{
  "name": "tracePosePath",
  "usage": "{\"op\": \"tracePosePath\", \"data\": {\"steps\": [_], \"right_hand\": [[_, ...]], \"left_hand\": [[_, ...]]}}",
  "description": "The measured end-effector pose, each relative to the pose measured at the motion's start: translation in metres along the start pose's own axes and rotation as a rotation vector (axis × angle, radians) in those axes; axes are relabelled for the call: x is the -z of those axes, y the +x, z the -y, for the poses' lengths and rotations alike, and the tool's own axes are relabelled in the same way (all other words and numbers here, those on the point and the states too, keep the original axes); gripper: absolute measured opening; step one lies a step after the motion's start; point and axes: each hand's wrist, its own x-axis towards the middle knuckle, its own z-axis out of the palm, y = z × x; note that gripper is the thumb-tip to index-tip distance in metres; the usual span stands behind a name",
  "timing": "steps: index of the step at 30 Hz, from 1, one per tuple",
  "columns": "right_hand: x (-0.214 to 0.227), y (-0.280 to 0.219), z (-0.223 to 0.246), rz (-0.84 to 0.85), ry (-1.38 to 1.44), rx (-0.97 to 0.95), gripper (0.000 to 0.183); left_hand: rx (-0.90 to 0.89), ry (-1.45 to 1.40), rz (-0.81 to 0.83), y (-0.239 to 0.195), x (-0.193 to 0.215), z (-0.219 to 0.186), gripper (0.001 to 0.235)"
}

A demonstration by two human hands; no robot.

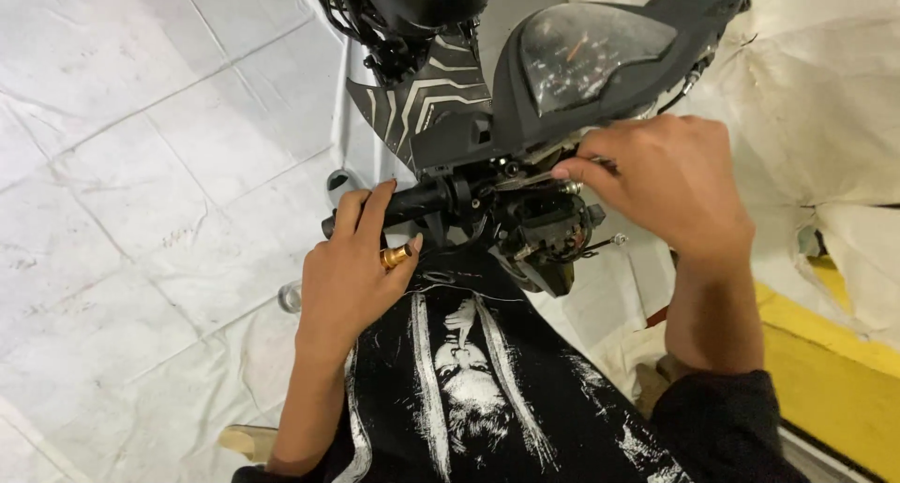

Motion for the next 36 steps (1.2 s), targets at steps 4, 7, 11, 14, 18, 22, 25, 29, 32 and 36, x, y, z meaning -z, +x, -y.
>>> {"op": "tracePosePath", "data": {"steps": [4,7,11,14,18,22,25,29,32,36], "right_hand": [[0.005,0.008,0.006,0.028,-0.089,0.068,0.035],[-0.001,0.014,0.023,0.040,-0.160,0.145,0.035],[0.023,0.000,0.020,-0.284,-0.288,0.149,0.042],[0.007,0.014,0.030,-0.224,-0.168,0.360,0.007],[-0.013,0.016,0.028,-0.416,-0.252,0.407,0.037],[-0.032,0.018,0.024,-0.430,-0.284,0.503,0.026],[-0.040,0.016,0.023,-0.460,-0.279,0.548,0.020],[-0.034,0.018,0.020,-0.535,-0.193,0.577,0.025],[-0.052,0.024,0.030,-0.581,-0.273,0.607,0.026],[-0.040,0.019,0.019,-0.543,-0.325,0.510,0.024]], "left_hand": [[0.019,0.008,-0.012,0.000,-0.002,0.000,0.062],[0.049,0.023,0.001,-0.008,-0.003,0.001,0.061],[0.041,-0.013,-0.066,-0.004,-0.007,0.002,0.059],[0.067,-0.032,-0.029,-0.005,-0.007,0.001,0.060],[0.127,-0.094,0.123,-0.001,-0.007,0.008,0.061],[0.138,-0.110,0.104,-0.005,-0.005,0.005,0.060],[0.146,-0.140,0.114,-0.004,-0.005,0.003,0.062],[0.135,-0.153,0.062,-0.005,-0.008,0.003,0.059],[0.154,-0.151,0.067,-0.006,-0.012,0.007,0.060],[0.170,-0.167,0.070,-0.005,-0.010,0.003,0.060]]}}
